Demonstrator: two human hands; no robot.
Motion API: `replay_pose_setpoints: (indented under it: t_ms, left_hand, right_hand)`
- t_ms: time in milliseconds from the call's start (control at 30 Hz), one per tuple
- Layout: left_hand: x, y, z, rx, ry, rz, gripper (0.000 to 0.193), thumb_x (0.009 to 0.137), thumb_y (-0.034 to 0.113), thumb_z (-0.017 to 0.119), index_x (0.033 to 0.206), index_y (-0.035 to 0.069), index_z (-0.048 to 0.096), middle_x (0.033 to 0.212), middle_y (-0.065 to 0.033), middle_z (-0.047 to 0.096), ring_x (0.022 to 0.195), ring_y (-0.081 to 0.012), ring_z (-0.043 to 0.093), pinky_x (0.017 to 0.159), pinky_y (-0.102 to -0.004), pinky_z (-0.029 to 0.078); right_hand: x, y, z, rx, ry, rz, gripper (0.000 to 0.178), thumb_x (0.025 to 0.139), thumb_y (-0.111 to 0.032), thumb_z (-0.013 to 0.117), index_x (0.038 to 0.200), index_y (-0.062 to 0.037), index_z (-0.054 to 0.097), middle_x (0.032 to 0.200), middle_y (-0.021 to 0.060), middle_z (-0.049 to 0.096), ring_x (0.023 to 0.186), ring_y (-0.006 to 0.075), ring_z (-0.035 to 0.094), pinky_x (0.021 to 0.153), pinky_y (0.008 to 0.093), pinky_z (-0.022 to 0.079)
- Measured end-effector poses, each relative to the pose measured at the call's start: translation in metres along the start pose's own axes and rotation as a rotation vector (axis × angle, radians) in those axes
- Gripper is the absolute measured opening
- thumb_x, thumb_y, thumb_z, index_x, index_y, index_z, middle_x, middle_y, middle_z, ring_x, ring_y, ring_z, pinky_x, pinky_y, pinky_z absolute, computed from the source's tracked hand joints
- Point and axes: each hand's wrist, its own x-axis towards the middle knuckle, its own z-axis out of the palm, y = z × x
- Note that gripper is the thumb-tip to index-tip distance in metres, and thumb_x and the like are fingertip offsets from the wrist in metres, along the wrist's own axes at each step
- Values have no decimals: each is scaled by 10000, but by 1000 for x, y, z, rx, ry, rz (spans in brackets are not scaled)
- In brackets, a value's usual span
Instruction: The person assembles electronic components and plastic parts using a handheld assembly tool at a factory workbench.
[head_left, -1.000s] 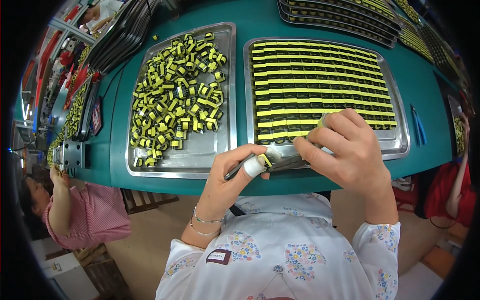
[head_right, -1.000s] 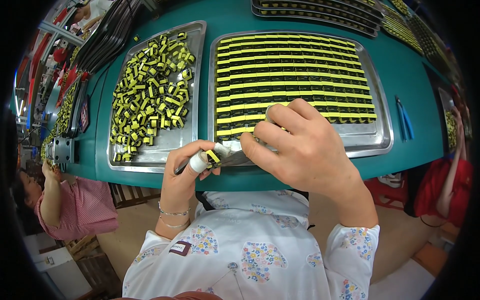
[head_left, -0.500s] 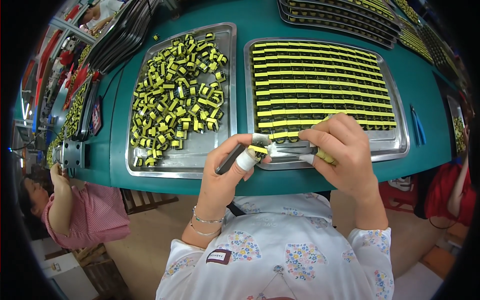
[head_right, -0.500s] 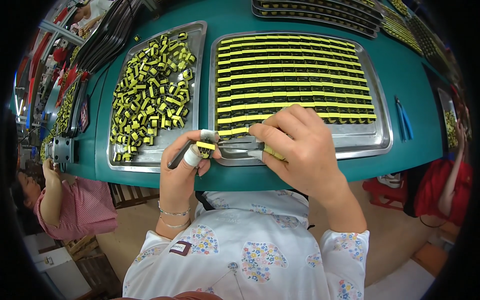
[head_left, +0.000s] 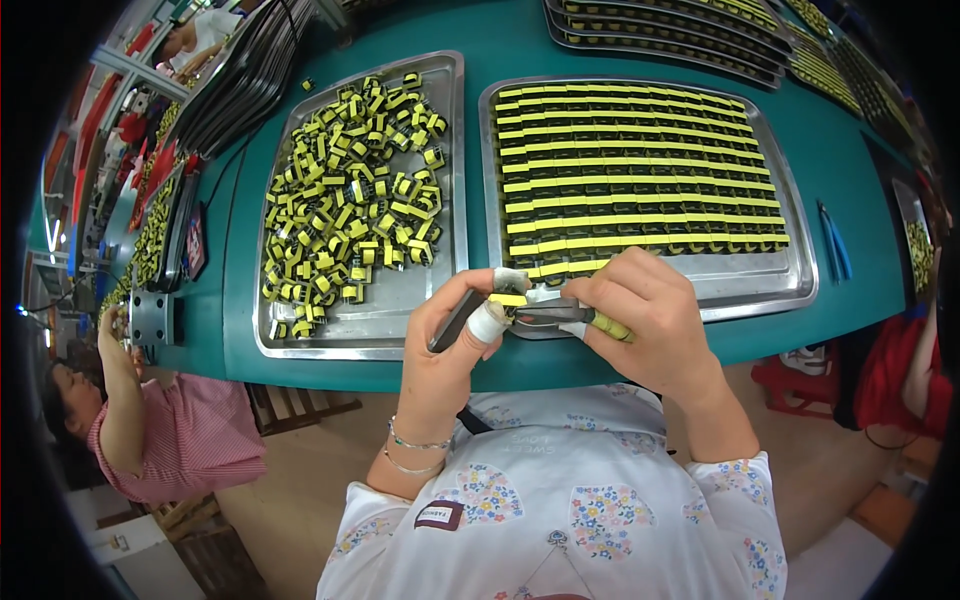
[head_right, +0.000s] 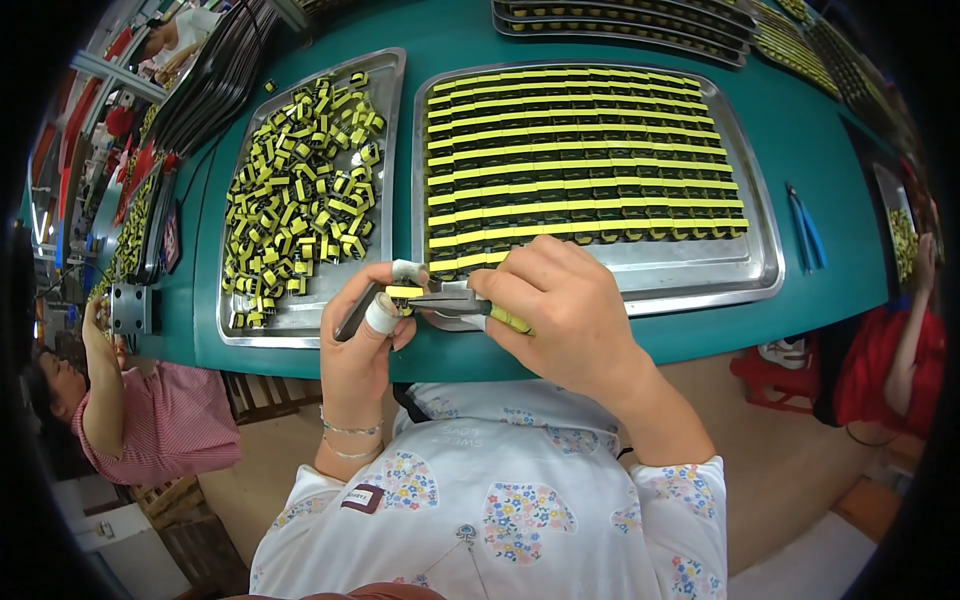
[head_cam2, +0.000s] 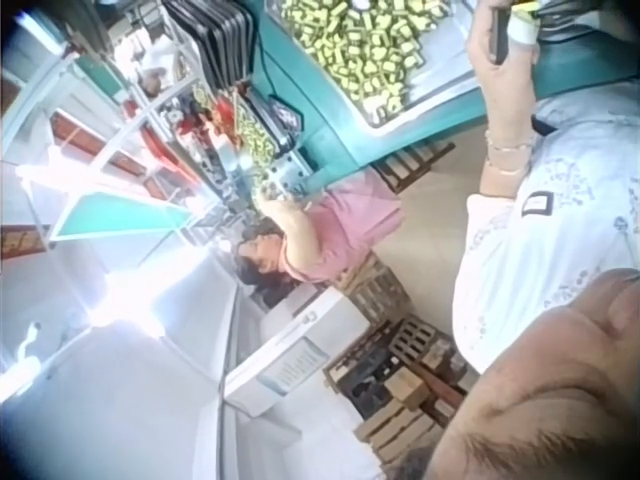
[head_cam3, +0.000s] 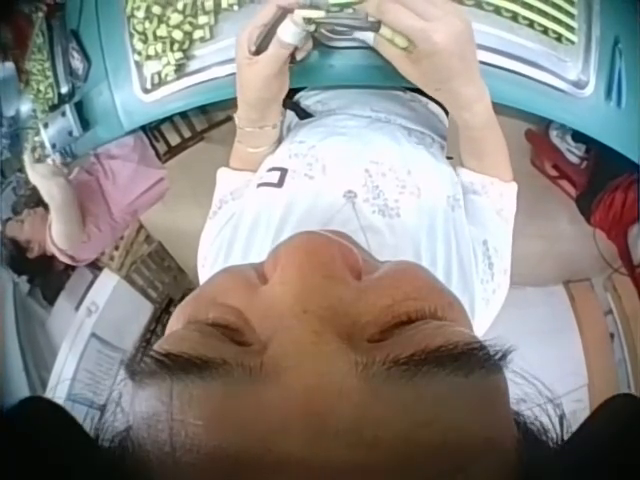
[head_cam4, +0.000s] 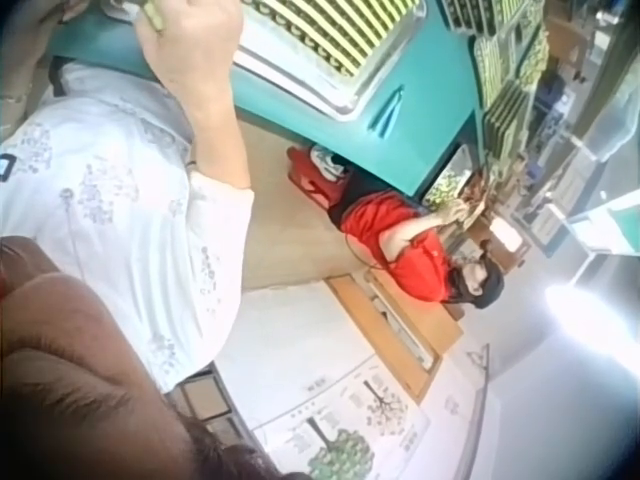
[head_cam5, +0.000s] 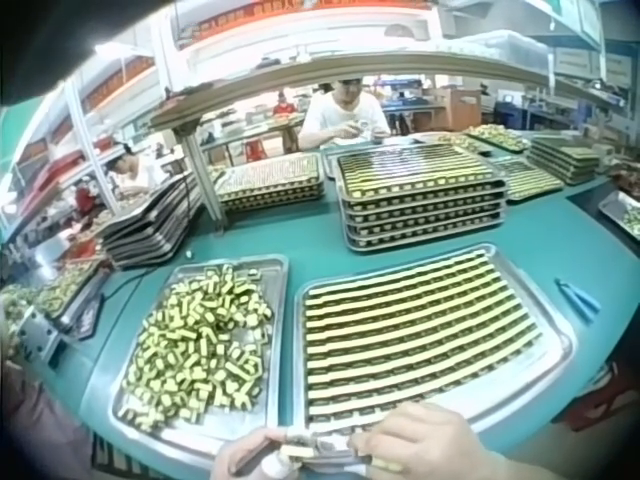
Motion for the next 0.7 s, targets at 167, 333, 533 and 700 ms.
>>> replay_pose_setpoints:
  t_ms: [167, 333, 533, 700]
  left_hand:
    - [4, -6, -1, -135, 51, 114, 284, 919, 140, 602, 1153, -3, 528, 1117, -129, 603, 797, -116, 577, 594, -215, 432]
    - [-1, -2, 8, -297, 29, 30, 324, 897, 143, 633, 1174, 17, 521, 1096, -68, 590, 825, -107, 587, 640, -217, 453]
    - [0, -4, 11, -375, 38, -65, 379, 870, 162, 667, 1193, 38, 510, 1047, -33, 593, 840, -87, 574, 675, -211, 462]
    - [-1, -3, 11, -325, -4, -46, 355, 873, 147, 659, 1173, 22, 516, 962, -28, 604, 804, -73, 547, 639, -211, 432]
  right_hand:
    - [1, -1, 3, 8, 82, 15, 296, 591, 9, 691, 883, -33, 661, 746, 77, 593, 723, 254, 570, 645, 340, 460]
    - [5, -17, 18, 386, 228, 119, 326, 653, -32, 757, 955, -18, 636, 879, 83, 615, 821, 230, 594, 716, 308, 464]
    - [11, -25, 31, 352, 328, 95, 424, 594, 58, 683, 1001, -50, 631, 914, 99, 598, 832, 267, 607, 698, 340, 500]
    - [10, -25, 30, 316, 285, 81, 391, 630, 62, 672, 1013, -8, 632, 952, 118, 620, 842, 235, 620, 719, 293, 485]
